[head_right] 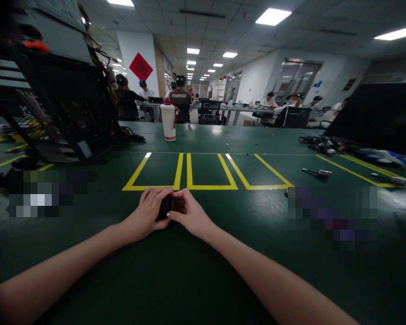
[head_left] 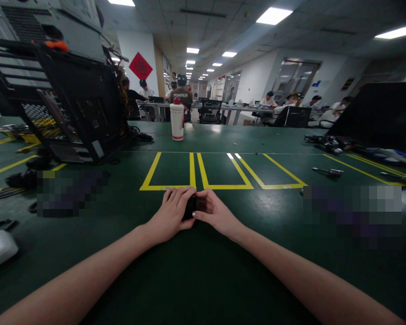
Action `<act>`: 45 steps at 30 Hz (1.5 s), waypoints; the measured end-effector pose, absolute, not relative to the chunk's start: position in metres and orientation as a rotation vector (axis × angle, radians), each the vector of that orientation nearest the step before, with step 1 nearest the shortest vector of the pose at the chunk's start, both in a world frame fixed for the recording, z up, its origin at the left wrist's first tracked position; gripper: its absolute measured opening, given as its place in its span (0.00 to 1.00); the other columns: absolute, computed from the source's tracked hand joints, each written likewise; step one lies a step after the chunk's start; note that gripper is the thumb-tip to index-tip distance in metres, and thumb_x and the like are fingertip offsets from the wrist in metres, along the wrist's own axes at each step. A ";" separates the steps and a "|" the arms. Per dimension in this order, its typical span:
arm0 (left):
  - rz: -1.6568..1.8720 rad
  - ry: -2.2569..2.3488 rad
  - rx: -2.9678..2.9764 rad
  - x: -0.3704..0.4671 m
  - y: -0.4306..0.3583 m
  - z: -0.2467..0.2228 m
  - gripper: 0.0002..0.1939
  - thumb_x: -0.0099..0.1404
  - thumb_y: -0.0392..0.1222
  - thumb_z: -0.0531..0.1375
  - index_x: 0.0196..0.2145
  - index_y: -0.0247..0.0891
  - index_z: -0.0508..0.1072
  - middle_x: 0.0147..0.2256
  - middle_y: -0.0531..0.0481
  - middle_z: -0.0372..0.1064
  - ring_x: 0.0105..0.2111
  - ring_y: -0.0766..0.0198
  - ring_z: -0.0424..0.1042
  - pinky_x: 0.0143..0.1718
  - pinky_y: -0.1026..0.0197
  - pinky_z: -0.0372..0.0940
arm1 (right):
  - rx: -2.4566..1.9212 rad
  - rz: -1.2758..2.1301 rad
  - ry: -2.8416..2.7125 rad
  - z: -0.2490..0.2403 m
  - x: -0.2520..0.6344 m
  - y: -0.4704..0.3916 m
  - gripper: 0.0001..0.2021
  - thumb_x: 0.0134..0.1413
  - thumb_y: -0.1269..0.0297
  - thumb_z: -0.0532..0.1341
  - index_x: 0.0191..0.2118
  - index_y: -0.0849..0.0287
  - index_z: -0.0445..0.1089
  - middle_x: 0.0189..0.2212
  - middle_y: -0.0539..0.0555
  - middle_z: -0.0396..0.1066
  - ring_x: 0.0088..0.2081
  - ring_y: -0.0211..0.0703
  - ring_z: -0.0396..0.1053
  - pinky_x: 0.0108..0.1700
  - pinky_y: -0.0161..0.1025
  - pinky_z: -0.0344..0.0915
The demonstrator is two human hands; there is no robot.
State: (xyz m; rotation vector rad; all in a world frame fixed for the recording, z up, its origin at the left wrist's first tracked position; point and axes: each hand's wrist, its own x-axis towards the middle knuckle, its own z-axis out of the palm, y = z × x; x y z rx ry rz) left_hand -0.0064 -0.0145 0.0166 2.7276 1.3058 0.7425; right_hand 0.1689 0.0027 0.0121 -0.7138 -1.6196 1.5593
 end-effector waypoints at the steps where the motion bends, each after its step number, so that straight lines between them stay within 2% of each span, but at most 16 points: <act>1: 0.729 1.307 2.727 -0.006 -0.015 0.017 0.31 0.57 0.40 0.57 0.55 0.38 0.46 0.52 0.42 0.53 0.52 0.53 0.54 0.53 0.45 0.47 | -0.706 1.561 -1.613 0.012 0.168 0.002 0.17 0.43 0.70 0.62 0.40 0.54 0.59 0.43 0.50 0.62 0.48 0.41 0.63 0.50 0.44 0.61; 7: 0.783 1.304 2.737 -0.005 -0.011 0.011 0.33 0.56 0.40 0.57 0.55 0.39 0.45 0.52 0.42 0.53 0.52 0.52 0.54 0.52 0.45 0.47 | -0.781 1.417 -1.582 0.007 0.163 0.004 0.10 0.47 0.65 0.59 0.38 0.54 0.61 0.40 0.50 0.64 0.43 0.40 0.65 0.47 0.43 0.62; 12: 0.807 1.300 2.744 -0.005 -0.008 0.008 0.33 0.55 0.40 0.58 0.55 0.40 0.45 0.51 0.41 0.54 0.51 0.51 0.55 0.52 0.43 0.47 | -0.840 1.457 -1.614 0.007 0.166 0.006 0.15 0.47 0.65 0.59 0.43 0.55 0.61 0.43 0.52 0.63 0.45 0.41 0.63 0.50 0.45 0.61; 18: 0.769 1.323 2.732 -0.006 -0.010 0.010 0.33 0.55 0.40 0.58 0.55 0.39 0.46 0.52 0.42 0.53 0.52 0.53 0.54 0.53 0.46 0.46 | -0.685 1.558 -1.600 0.007 0.168 0.004 0.17 0.42 0.71 0.62 0.39 0.54 0.59 0.42 0.50 0.62 0.47 0.41 0.63 0.50 0.44 0.61; 23: 0.787 1.308 2.737 -0.006 -0.009 0.008 0.32 0.56 0.42 0.58 0.55 0.39 0.46 0.52 0.43 0.53 0.52 0.53 0.55 0.53 0.46 0.47 | -0.758 1.447 -1.592 0.008 0.165 0.003 0.10 0.47 0.66 0.59 0.38 0.54 0.61 0.39 0.49 0.63 0.44 0.39 0.64 0.50 0.44 0.61; 29: 0.793 1.305 2.741 -0.006 -0.009 0.008 0.33 0.56 0.41 0.57 0.55 0.39 0.46 0.52 0.42 0.53 0.52 0.53 0.54 0.54 0.45 0.46 | -0.853 1.483 -1.616 0.008 0.167 0.006 0.15 0.47 0.65 0.59 0.44 0.54 0.61 0.43 0.52 0.63 0.47 0.42 0.63 0.51 0.47 0.60; 34: 0.782 1.312 2.736 -0.007 -0.009 0.007 0.33 0.56 0.40 0.58 0.55 0.39 0.46 0.52 0.43 0.53 0.52 0.53 0.54 0.53 0.45 0.45 | -0.731 1.527 -1.605 0.005 0.168 0.005 0.17 0.42 0.71 0.62 0.41 0.54 0.59 0.43 0.50 0.62 0.47 0.41 0.63 0.51 0.44 0.61; 40: 0.800 1.308 2.747 -0.006 -0.008 0.006 0.33 0.56 0.41 0.58 0.55 0.39 0.46 0.52 0.42 0.53 0.52 0.52 0.54 0.52 0.46 0.47 | -0.753 1.426 -1.600 0.005 0.164 0.004 0.10 0.48 0.66 0.59 0.39 0.55 0.61 0.40 0.50 0.63 0.45 0.40 0.63 0.49 0.43 0.60; 45: 0.792 1.315 2.749 -0.006 -0.008 0.006 0.33 0.56 0.41 0.57 0.55 0.38 0.46 0.52 0.42 0.53 0.52 0.53 0.53 0.53 0.46 0.46 | -0.826 1.450 -1.613 0.007 0.167 0.007 0.16 0.47 0.66 0.59 0.44 0.54 0.60 0.44 0.52 0.62 0.48 0.42 0.61 0.51 0.45 0.58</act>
